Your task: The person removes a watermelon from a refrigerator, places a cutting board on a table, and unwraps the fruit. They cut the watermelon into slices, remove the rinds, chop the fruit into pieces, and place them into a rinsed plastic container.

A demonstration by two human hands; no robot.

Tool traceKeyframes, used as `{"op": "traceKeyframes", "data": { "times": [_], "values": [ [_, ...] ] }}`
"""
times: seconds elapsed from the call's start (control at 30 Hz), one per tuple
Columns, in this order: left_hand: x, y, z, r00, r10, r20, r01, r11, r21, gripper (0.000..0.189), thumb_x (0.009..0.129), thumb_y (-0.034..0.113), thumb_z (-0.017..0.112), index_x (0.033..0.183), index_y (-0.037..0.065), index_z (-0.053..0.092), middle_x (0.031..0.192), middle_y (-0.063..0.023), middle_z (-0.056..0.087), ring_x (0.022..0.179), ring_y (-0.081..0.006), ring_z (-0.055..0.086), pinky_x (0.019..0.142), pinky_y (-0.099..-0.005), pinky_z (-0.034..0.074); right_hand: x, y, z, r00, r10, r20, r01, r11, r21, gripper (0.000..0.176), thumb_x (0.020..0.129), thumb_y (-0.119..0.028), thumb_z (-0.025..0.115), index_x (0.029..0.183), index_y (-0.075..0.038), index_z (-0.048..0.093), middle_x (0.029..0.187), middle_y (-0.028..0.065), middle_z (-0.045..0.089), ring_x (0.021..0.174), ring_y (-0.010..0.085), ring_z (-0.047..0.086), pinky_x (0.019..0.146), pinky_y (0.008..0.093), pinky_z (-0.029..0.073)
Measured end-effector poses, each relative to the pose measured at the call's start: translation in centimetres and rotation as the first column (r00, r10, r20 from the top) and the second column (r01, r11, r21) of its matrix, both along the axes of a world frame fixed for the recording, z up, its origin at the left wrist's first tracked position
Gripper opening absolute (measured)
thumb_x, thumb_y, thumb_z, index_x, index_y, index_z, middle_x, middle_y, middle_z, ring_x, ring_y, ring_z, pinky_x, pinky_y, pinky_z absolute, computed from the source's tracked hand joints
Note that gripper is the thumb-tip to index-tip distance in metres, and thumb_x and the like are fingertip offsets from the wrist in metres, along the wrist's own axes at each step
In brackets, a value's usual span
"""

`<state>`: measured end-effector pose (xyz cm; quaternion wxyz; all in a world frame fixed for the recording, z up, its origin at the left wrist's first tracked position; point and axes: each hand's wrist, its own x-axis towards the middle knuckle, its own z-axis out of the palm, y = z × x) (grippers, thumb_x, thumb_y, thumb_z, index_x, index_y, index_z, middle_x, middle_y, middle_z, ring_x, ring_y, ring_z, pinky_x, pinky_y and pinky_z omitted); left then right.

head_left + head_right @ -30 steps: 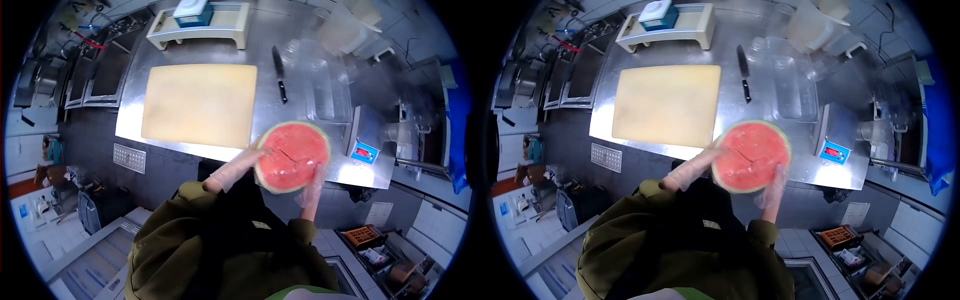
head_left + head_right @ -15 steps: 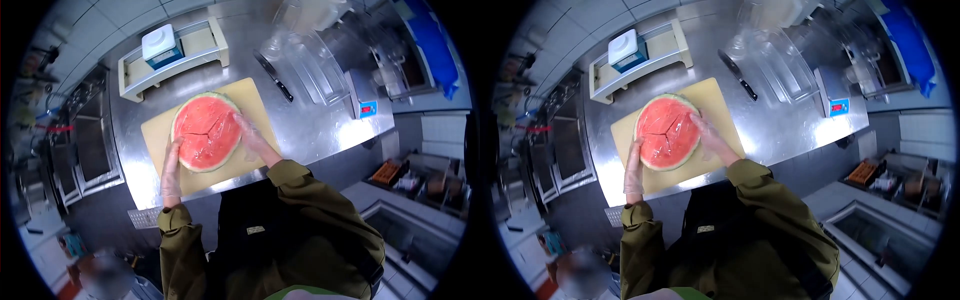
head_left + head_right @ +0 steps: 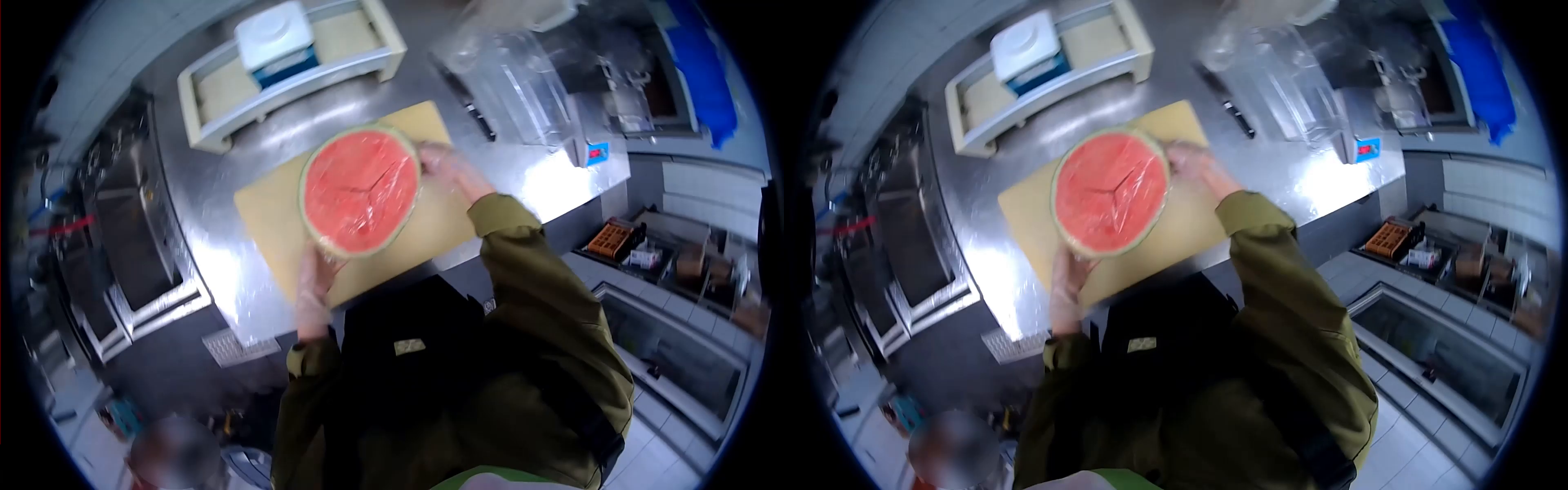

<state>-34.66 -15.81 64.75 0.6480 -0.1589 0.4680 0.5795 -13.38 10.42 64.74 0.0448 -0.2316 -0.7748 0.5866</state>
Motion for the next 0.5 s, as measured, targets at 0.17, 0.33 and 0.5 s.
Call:
{"op": "traceKeyframes", "data": {
  "times": [0.17,0.33,0.5],
  "values": [
    [0.9,-0.1,-1.7,0.998,0.056,-0.013,-0.057,0.996,-0.066,0.032,0.097,0.023,0.041,0.124,0.007,0.046,0.122,-0.0061,0.055,0.107,-0.0151,0.055,0.087,-0.0307,0.048,-2.3,1.1,-0.6,0.823,-0.369,0.431,0.568,0.533,-0.627,0.034,0.083,-0.006,0.058,0.116,-0.002,0.055,0.106,0.0051,0.062,0.096,0.0157,0.058,0.078,0.0302,0.049],
    [2.0,-0.3,-0.6,0.977,0.178,-0.114,-0.172,0.983,0.056,0.029,0.097,0.020,0.042,0.120,0.005,0.049,0.117,-0.0061,0.057,0.099,-0.0134,0.056,0.082,-0.0295,0.048,-1.1,0.4,0.5,0.777,-0.607,0.165,0.535,0.499,-0.682,0.026,0.086,-0.008,0.056,0.111,-0.001,0.054,0.103,0.0082,0.060,0.091,0.0143,0.058,0.086,0.0288,0.047],
    [2.8,-1.6,2.7,0.894,0.354,-0.275,-0.323,0.934,0.153,0.026,0.096,0.024,0.045,0.115,0.006,0.050,0.104,-0.0027,0.058,0.091,-0.0136,0.056,0.079,-0.0283,0.047,1.3,0.2,4.9,0.727,-0.676,-0.124,0.301,0.475,-0.827,0.014,0.090,-0.013,0.053,0.101,-0.004,0.053,0.091,0.0046,0.056,0.084,0.0153,0.057,0.074,0.0284,0.047]
  ]
}}
